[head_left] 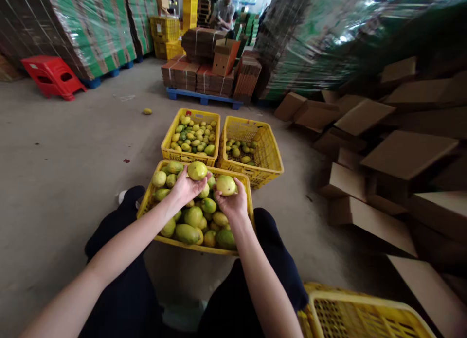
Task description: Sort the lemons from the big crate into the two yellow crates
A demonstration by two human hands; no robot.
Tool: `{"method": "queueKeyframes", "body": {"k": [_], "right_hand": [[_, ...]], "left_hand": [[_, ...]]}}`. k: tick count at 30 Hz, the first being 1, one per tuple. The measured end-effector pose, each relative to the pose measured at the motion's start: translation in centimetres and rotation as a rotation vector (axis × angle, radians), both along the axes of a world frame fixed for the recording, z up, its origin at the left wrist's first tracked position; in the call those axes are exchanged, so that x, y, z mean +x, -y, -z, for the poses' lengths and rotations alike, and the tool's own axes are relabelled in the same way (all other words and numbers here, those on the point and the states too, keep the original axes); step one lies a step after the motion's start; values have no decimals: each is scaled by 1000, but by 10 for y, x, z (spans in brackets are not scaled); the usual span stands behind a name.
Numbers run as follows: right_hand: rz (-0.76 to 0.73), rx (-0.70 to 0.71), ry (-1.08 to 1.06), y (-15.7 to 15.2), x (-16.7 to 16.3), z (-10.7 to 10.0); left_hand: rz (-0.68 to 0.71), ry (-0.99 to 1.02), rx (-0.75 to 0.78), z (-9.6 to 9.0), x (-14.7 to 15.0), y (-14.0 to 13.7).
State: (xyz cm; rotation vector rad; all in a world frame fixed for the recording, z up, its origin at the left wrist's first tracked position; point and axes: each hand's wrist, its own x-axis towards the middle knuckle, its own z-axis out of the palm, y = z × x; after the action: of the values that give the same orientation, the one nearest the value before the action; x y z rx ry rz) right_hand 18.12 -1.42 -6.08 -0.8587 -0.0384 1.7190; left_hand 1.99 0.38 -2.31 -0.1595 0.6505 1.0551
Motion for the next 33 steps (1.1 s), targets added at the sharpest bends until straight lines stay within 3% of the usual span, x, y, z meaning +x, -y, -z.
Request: {"method": "queueKeyframes", "body": {"k": [5, 11, 18, 25, 29, 33], "right_hand": [[53, 69, -41, 3, 0, -13], [48, 246, 37, 5, 5, -13], [110, 498, 356, 17, -5, -17], [200, 692, 848, 19, -6, -15], [208, 757, 926, 19, -5, -14], [222, 692, 839, 24, -8, -16]], "left_hand": [[-141, -39, 147, -7, -5, -4], [-58, -75, 364, -14, -16, 1], [47, -378, 758, -2, -15, 8], [38, -772, 1092, 3, -19, 7], [53, -813, 1132, 4, -19, 5], [131, -726, 1048, 3, -22, 6]]}}
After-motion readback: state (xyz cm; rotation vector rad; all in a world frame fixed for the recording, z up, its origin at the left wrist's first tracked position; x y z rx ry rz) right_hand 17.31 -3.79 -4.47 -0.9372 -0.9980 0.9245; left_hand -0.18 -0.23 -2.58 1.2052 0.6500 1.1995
